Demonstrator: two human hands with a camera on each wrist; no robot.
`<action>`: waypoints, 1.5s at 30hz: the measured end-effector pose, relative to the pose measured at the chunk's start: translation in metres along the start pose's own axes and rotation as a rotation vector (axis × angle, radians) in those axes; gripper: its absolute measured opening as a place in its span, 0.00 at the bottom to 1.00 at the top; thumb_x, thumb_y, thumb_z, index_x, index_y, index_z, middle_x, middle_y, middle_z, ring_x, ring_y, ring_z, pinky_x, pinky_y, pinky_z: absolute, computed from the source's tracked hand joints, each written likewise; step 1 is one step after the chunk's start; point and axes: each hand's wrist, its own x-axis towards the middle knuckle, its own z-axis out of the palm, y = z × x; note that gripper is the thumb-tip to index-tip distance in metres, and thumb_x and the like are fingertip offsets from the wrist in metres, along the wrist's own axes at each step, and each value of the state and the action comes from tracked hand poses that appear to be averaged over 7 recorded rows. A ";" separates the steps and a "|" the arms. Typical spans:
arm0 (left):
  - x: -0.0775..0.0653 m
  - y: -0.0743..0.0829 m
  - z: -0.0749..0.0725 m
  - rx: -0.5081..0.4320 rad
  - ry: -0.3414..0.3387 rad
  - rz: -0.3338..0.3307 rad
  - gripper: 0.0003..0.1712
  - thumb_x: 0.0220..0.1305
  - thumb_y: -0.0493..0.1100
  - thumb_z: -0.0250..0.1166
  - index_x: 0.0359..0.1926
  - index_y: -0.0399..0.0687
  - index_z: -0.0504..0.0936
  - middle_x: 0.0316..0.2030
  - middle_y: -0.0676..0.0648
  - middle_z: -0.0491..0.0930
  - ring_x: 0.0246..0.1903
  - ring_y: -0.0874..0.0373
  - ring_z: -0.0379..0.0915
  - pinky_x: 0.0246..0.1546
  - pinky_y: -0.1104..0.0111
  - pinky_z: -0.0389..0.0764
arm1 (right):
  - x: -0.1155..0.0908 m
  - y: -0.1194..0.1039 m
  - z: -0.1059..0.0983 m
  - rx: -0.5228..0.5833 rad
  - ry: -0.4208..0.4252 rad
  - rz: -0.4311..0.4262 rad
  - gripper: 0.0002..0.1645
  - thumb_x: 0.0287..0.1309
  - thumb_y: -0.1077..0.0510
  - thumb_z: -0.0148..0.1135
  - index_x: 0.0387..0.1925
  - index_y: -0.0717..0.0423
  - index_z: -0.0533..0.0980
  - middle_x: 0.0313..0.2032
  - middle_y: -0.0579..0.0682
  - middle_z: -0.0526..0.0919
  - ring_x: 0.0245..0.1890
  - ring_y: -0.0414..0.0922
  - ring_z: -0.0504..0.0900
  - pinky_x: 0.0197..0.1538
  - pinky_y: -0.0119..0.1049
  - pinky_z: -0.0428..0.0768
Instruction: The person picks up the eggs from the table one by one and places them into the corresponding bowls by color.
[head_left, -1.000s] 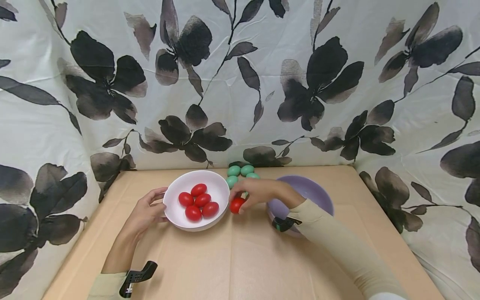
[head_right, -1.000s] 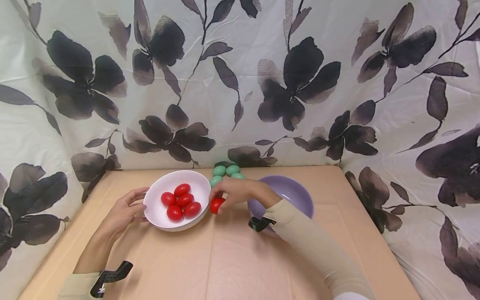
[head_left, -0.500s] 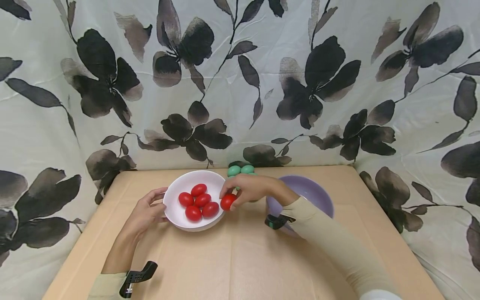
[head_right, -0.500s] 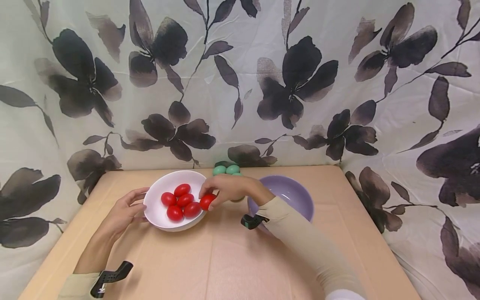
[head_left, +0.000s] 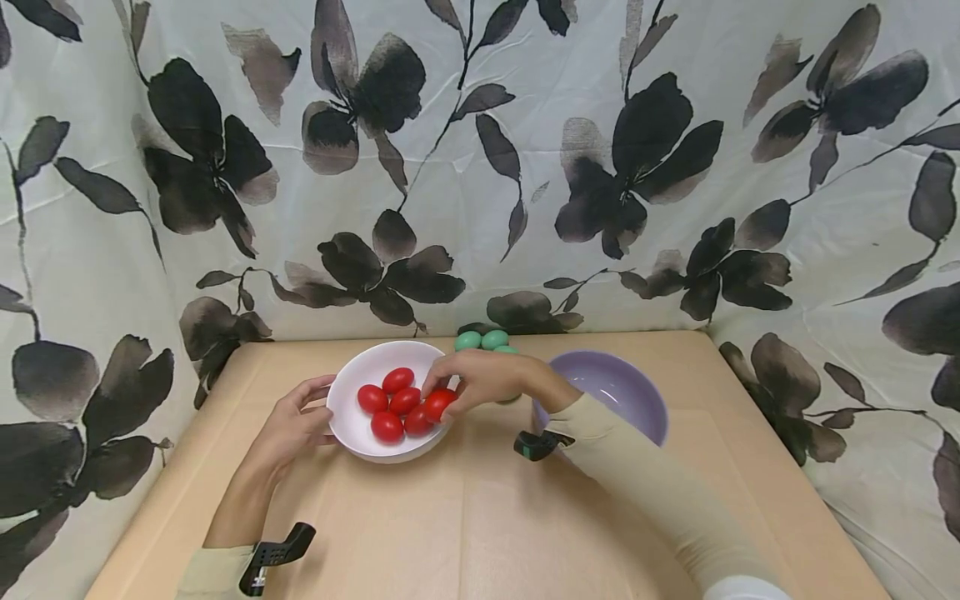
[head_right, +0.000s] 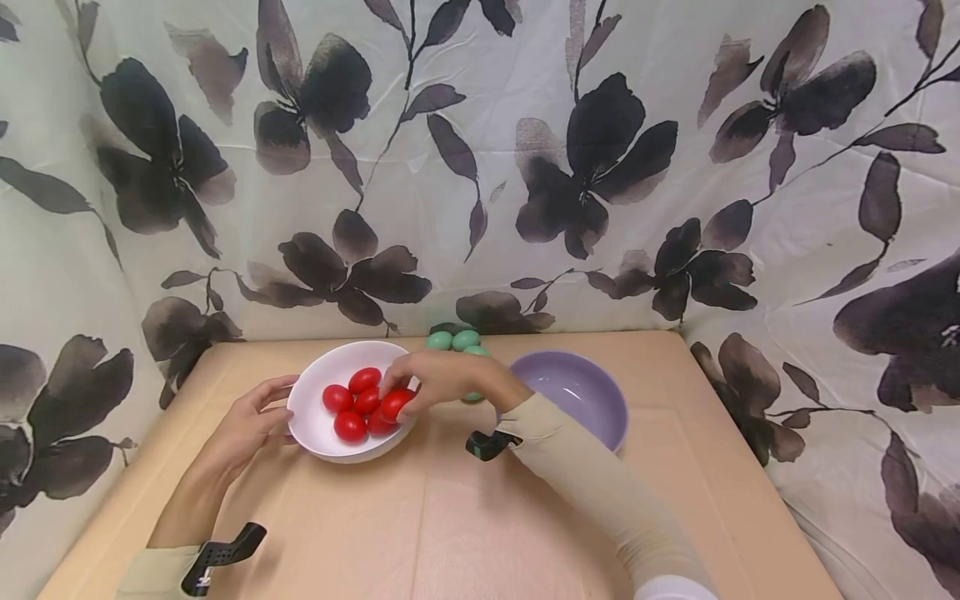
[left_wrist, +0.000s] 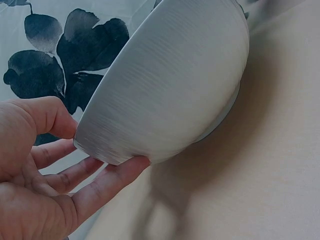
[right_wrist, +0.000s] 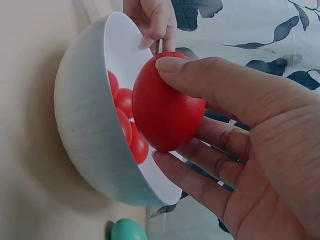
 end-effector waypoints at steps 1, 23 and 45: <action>0.000 0.000 0.000 -0.002 -0.001 0.000 0.36 0.69 0.29 0.52 0.76 0.38 0.56 0.71 0.30 0.60 0.62 0.32 0.69 0.44 0.46 0.86 | 0.001 0.000 0.001 0.005 0.002 -0.002 0.25 0.57 0.56 0.73 0.58 0.51 0.80 0.51 0.39 0.81 0.53 0.37 0.77 0.54 0.30 0.82; 0.003 -0.001 0.003 0.001 0.020 -0.017 0.36 0.69 0.30 0.52 0.76 0.39 0.57 0.71 0.31 0.60 0.62 0.34 0.70 0.43 0.49 0.87 | 0.030 -0.004 0.006 0.027 -0.036 -0.011 0.22 0.58 0.53 0.74 0.54 0.44 0.81 0.51 0.39 0.81 0.51 0.36 0.77 0.50 0.26 0.82; -0.001 0.000 0.007 0.000 0.028 -0.010 0.36 0.69 0.30 0.53 0.77 0.39 0.57 0.70 0.30 0.60 0.62 0.32 0.70 0.44 0.43 0.85 | 0.045 -0.001 0.023 -0.003 -0.084 -0.049 0.23 0.56 0.50 0.75 0.54 0.44 0.81 0.52 0.39 0.81 0.53 0.36 0.75 0.50 0.23 0.81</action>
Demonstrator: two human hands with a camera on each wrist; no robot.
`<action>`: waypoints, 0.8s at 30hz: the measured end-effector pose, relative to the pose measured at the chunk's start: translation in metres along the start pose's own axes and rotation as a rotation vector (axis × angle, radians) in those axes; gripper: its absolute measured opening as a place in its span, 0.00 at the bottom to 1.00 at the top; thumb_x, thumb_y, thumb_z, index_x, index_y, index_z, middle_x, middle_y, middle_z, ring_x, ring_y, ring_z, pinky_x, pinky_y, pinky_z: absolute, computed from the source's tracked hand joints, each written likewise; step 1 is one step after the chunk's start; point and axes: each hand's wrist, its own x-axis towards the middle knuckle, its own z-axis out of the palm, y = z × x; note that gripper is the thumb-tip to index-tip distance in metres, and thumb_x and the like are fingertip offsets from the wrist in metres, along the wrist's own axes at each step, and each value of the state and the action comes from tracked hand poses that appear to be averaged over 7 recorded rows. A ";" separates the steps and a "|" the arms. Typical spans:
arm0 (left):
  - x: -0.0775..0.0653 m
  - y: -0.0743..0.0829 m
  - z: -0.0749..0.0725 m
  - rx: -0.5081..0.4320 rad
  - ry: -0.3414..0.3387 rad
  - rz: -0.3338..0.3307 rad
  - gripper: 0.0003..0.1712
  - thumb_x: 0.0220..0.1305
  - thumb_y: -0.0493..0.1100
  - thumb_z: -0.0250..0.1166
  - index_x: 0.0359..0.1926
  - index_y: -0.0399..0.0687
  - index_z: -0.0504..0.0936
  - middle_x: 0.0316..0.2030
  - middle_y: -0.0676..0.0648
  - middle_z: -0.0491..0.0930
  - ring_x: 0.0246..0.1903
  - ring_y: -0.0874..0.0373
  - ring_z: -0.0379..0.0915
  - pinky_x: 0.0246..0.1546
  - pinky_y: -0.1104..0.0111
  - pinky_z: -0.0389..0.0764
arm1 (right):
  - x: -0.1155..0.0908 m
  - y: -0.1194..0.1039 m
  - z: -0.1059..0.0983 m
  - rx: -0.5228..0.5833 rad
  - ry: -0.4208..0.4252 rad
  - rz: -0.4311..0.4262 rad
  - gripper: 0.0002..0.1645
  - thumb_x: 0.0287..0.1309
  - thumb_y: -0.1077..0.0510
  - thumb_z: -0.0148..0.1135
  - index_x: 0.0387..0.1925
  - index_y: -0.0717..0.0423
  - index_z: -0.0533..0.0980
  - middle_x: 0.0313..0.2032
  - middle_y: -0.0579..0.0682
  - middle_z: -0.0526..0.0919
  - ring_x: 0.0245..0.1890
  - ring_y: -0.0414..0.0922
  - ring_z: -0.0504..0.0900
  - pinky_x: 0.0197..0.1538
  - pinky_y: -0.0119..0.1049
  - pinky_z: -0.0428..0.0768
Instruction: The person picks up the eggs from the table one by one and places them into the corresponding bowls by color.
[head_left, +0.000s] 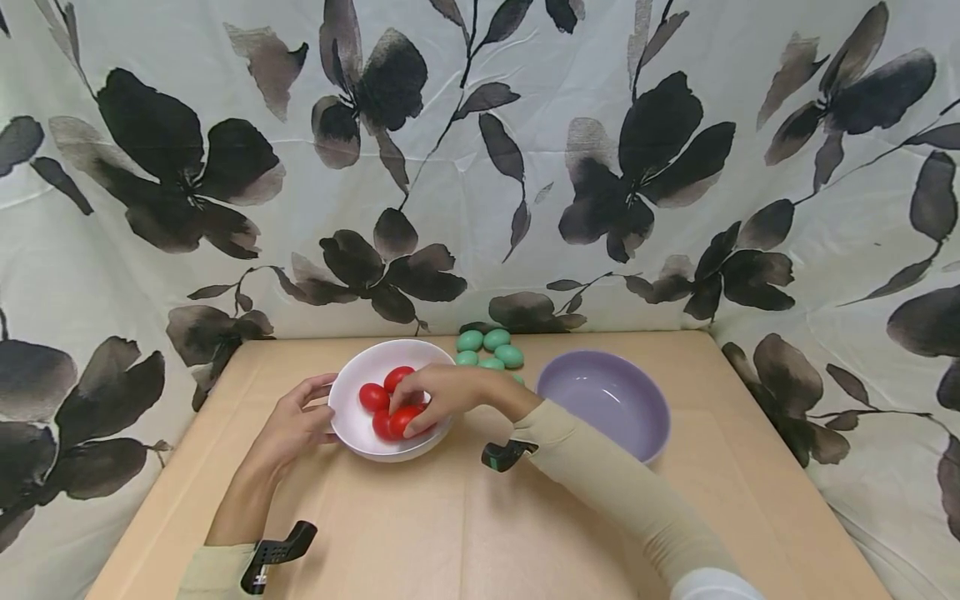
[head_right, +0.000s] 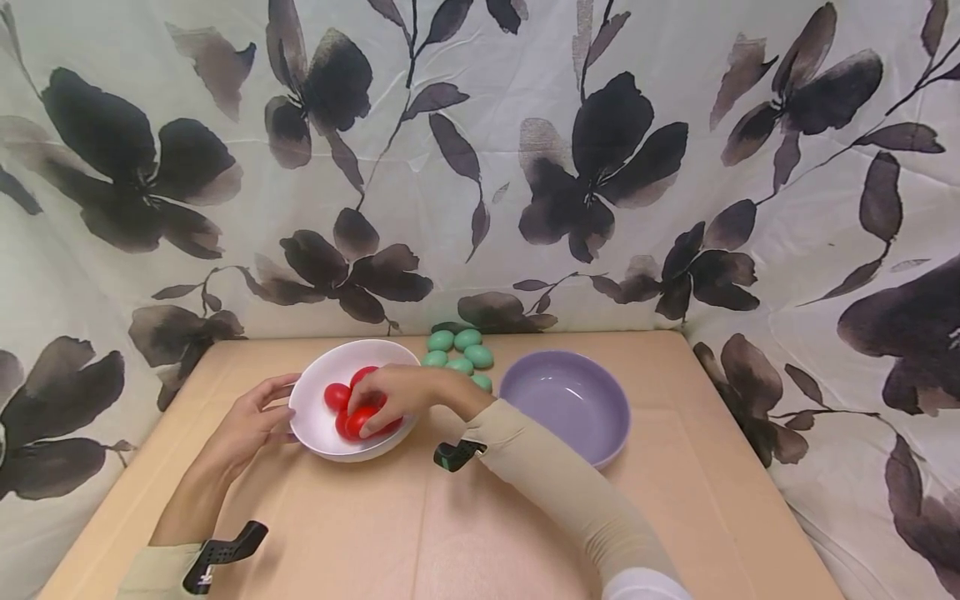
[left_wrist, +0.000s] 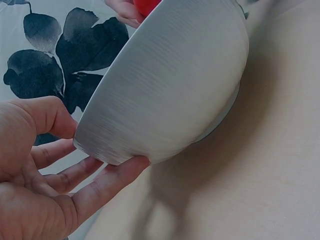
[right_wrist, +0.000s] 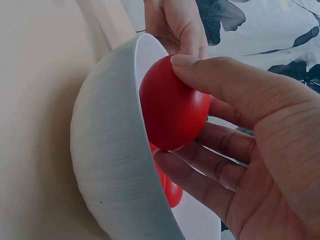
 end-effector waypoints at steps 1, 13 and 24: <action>0.000 -0.001 0.000 0.000 -0.001 0.003 0.36 0.69 0.30 0.53 0.77 0.39 0.57 0.70 0.30 0.60 0.62 0.32 0.70 0.44 0.43 0.85 | 0.000 0.000 0.001 -0.002 0.002 0.001 0.23 0.55 0.50 0.76 0.53 0.43 0.81 0.51 0.39 0.81 0.53 0.36 0.75 0.50 0.23 0.81; 0.002 -0.003 -0.005 0.011 -0.009 0.023 0.35 0.69 0.29 0.52 0.76 0.38 0.58 0.70 0.30 0.61 0.59 0.37 0.72 0.43 0.46 0.86 | 0.005 -0.002 0.009 -0.013 0.004 0.006 0.24 0.55 0.51 0.76 0.53 0.44 0.82 0.52 0.38 0.81 0.54 0.36 0.74 0.50 0.23 0.80; 0.005 0.000 -0.006 0.013 -0.018 0.009 0.35 0.69 0.29 0.53 0.76 0.38 0.58 0.69 0.30 0.61 0.59 0.38 0.73 0.41 0.48 0.87 | 0.005 0.003 0.007 0.007 -0.040 0.020 0.22 0.58 0.54 0.74 0.55 0.48 0.81 0.50 0.40 0.83 0.52 0.36 0.79 0.53 0.24 0.80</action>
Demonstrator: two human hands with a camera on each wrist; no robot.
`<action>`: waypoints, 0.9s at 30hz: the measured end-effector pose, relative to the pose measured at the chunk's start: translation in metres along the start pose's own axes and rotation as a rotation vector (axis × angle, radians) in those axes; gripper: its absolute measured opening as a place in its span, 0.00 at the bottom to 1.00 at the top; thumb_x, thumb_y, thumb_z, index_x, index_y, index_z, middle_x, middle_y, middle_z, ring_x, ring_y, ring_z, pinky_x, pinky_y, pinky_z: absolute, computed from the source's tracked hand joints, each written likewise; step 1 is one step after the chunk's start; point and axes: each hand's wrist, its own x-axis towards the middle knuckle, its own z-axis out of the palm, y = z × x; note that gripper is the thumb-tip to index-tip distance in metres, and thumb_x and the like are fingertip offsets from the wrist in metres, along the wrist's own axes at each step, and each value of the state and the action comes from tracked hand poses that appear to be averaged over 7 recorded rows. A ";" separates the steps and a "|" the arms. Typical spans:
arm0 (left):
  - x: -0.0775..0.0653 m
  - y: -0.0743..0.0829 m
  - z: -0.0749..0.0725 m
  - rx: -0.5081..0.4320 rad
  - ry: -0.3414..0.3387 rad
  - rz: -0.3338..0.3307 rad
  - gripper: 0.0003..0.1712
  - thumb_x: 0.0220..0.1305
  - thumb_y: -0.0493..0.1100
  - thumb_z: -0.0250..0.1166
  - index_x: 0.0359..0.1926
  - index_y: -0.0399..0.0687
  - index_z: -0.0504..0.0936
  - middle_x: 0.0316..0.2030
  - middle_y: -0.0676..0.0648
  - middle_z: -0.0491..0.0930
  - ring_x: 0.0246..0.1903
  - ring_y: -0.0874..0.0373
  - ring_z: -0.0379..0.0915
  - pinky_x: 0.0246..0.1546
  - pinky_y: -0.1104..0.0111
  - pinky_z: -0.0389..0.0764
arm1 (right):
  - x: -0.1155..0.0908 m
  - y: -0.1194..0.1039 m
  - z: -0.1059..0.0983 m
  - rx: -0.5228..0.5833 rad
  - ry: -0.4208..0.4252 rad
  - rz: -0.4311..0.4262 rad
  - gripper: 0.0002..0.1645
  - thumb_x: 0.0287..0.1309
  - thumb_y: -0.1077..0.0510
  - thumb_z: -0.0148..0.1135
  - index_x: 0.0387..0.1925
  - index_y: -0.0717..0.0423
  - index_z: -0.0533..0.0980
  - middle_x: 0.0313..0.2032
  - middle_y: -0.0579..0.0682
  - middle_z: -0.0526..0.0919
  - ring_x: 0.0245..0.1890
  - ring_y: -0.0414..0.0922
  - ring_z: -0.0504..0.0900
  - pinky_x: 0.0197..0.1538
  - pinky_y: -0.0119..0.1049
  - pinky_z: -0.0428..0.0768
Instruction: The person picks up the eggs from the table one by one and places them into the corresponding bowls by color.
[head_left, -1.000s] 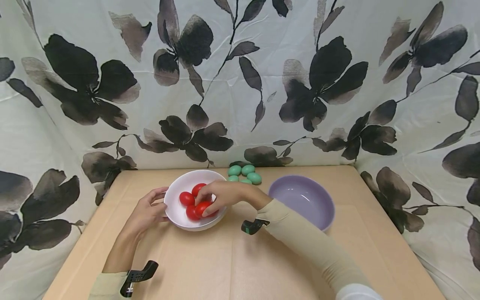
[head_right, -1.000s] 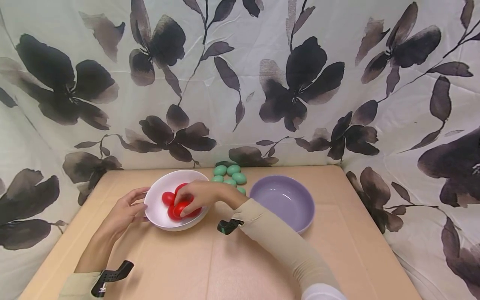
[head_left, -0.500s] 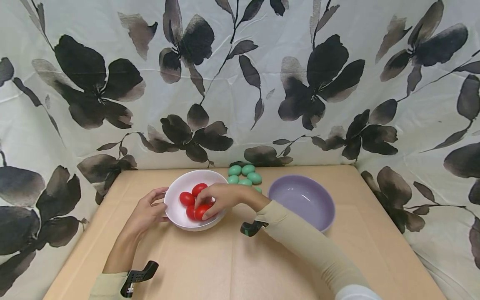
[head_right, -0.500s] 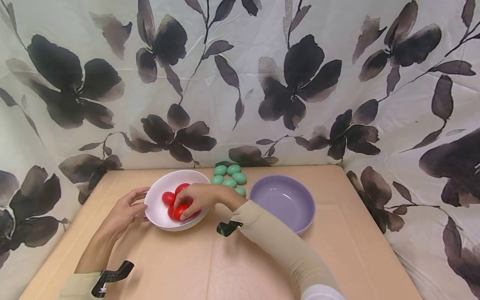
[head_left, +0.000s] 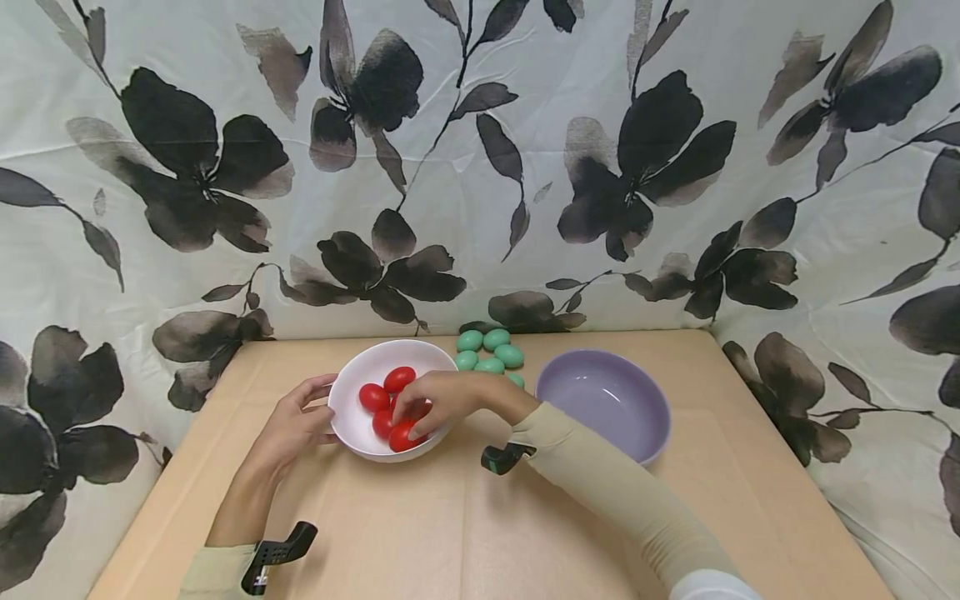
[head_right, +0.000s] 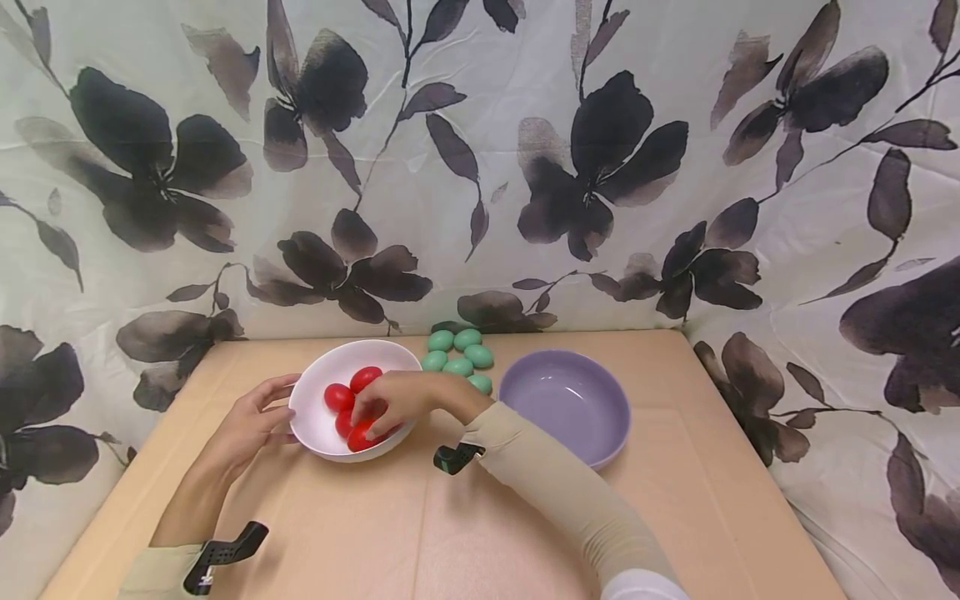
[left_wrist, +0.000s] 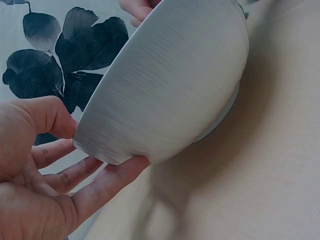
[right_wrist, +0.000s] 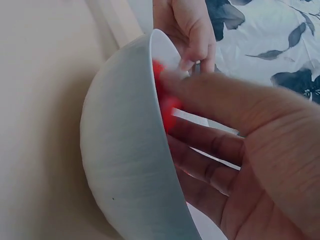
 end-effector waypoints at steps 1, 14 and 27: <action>0.000 0.000 0.000 -0.001 -0.001 0.002 0.35 0.69 0.29 0.53 0.76 0.38 0.58 0.69 0.30 0.61 0.59 0.38 0.73 0.41 0.48 0.87 | -0.001 0.000 -0.001 0.004 0.001 -0.002 0.22 0.58 0.55 0.74 0.54 0.49 0.81 0.50 0.41 0.83 0.51 0.37 0.80 0.53 0.24 0.81; 0.004 -0.001 0.001 -0.004 -0.003 0.006 0.36 0.69 0.29 0.53 0.76 0.39 0.57 0.70 0.30 0.61 0.61 0.34 0.71 0.42 0.50 0.87 | -0.022 0.007 -0.012 0.066 0.051 -0.004 0.19 0.65 0.58 0.67 0.56 0.54 0.81 0.53 0.51 0.85 0.49 0.34 0.81 0.53 0.24 0.80; 0.012 0.004 -0.005 0.070 0.000 -0.020 0.35 0.70 0.32 0.56 0.75 0.37 0.59 0.70 0.29 0.63 0.61 0.32 0.72 0.42 0.51 0.88 | -0.065 0.011 -0.030 0.055 0.300 0.019 0.17 0.67 0.60 0.62 0.56 0.55 0.81 0.51 0.48 0.85 0.50 0.38 0.83 0.56 0.33 0.83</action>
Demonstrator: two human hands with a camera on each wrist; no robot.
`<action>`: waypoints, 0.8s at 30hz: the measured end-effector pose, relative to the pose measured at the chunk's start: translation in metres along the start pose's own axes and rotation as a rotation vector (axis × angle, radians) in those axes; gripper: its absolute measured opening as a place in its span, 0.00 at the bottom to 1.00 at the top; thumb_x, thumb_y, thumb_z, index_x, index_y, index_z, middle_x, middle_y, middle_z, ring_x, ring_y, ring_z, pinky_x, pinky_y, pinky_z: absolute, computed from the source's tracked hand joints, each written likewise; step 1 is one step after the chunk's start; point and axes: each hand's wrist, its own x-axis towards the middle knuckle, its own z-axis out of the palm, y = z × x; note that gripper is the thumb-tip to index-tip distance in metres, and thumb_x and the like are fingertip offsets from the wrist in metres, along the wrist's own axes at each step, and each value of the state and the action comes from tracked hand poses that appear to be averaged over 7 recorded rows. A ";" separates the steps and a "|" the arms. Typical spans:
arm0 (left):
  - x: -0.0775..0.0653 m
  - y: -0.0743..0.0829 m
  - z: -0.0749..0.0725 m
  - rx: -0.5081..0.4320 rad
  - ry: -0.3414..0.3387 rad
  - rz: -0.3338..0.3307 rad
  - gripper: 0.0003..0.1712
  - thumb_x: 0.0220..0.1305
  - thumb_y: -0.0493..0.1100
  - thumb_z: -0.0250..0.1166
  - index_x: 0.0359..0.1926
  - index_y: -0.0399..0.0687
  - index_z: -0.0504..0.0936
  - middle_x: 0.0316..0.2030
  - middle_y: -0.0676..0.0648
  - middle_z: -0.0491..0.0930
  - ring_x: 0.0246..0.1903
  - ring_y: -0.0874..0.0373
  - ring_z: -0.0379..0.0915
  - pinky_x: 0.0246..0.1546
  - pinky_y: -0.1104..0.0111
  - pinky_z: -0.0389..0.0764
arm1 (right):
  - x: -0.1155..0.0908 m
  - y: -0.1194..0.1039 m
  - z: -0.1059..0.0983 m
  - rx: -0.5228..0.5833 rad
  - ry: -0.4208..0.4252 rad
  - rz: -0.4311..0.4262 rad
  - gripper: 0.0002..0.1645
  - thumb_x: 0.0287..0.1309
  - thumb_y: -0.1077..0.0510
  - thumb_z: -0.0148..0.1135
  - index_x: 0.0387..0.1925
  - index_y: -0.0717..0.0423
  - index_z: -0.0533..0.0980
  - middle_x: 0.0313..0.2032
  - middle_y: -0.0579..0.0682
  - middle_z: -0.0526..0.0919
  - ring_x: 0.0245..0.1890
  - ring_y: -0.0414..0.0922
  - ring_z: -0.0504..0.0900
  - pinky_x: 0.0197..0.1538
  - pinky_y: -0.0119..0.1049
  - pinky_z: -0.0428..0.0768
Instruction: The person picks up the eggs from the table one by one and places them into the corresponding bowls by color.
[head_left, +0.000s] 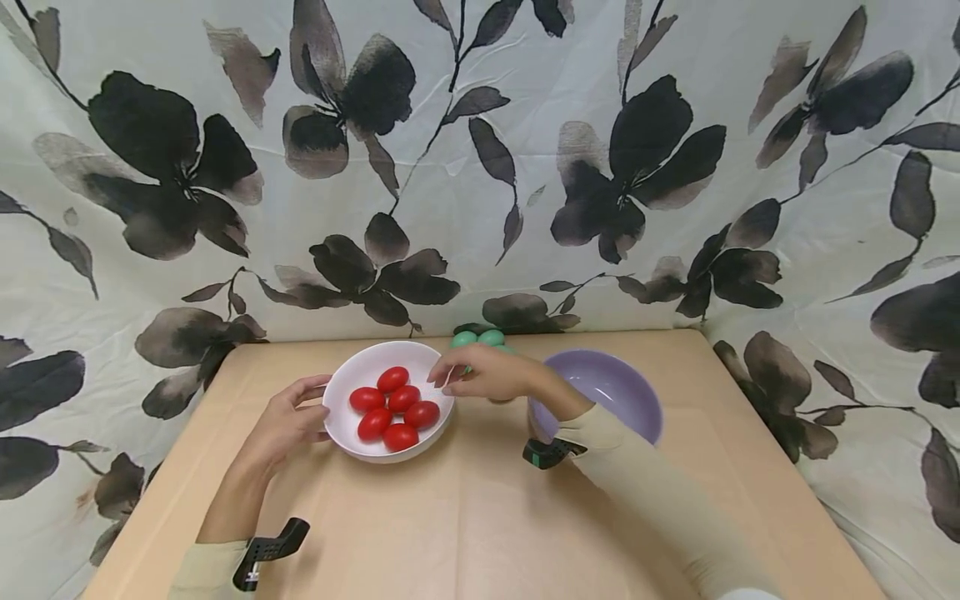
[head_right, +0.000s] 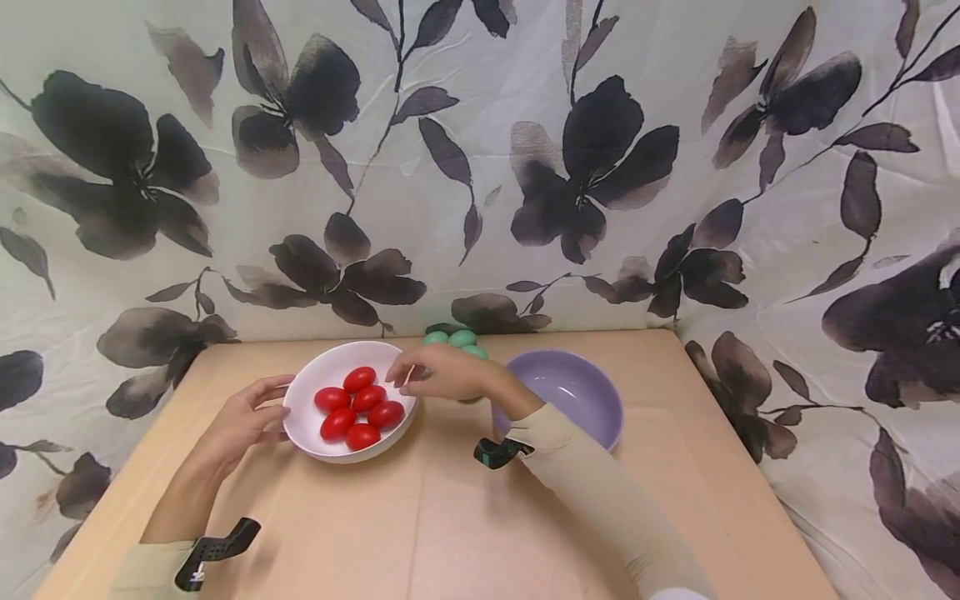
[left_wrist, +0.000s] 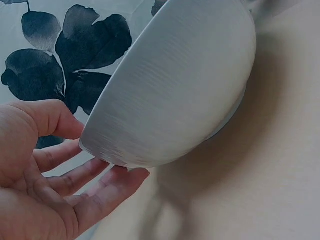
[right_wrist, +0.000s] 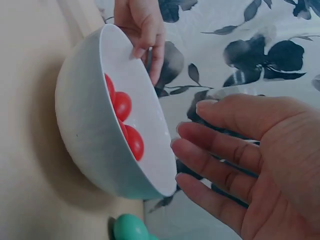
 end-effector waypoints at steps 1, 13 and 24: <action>0.000 0.000 -0.001 0.002 0.001 -0.003 0.34 0.70 0.33 0.56 0.75 0.37 0.59 0.70 0.29 0.63 0.61 0.32 0.72 0.43 0.51 0.87 | -0.004 0.001 -0.002 0.006 0.008 0.001 0.17 0.67 0.61 0.62 0.56 0.56 0.80 0.51 0.47 0.85 0.50 0.39 0.83 0.56 0.32 0.83; 0.008 0.018 -0.016 0.089 0.020 0.038 0.35 0.74 0.39 0.56 0.77 0.38 0.57 0.70 0.29 0.64 0.64 0.34 0.68 0.44 0.56 0.87 | -0.063 0.012 -0.016 0.085 0.145 0.082 0.17 0.67 0.63 0.61 0.56 0.56 0.79 0.50 0.52 0.85 0.54 0.48 0.82 0.59 0.44 0.82; 0.011 0.046 -0.019 0.170 0.043 0.117 0.35 0.75 0.42 0.57 0.77 0.38 0.57 0.70 0.30 0.65 0.66 0.33 0.66 0.47 0.56 0.86 | -0.125 0.034 -0.028 0.033 0.316 0.148 0.21 0.67 0.64 0.61 0.61 0.59 0.77 0.53 0.56 0.85 0.53 0.53 0.83 0.59 0.50 0.81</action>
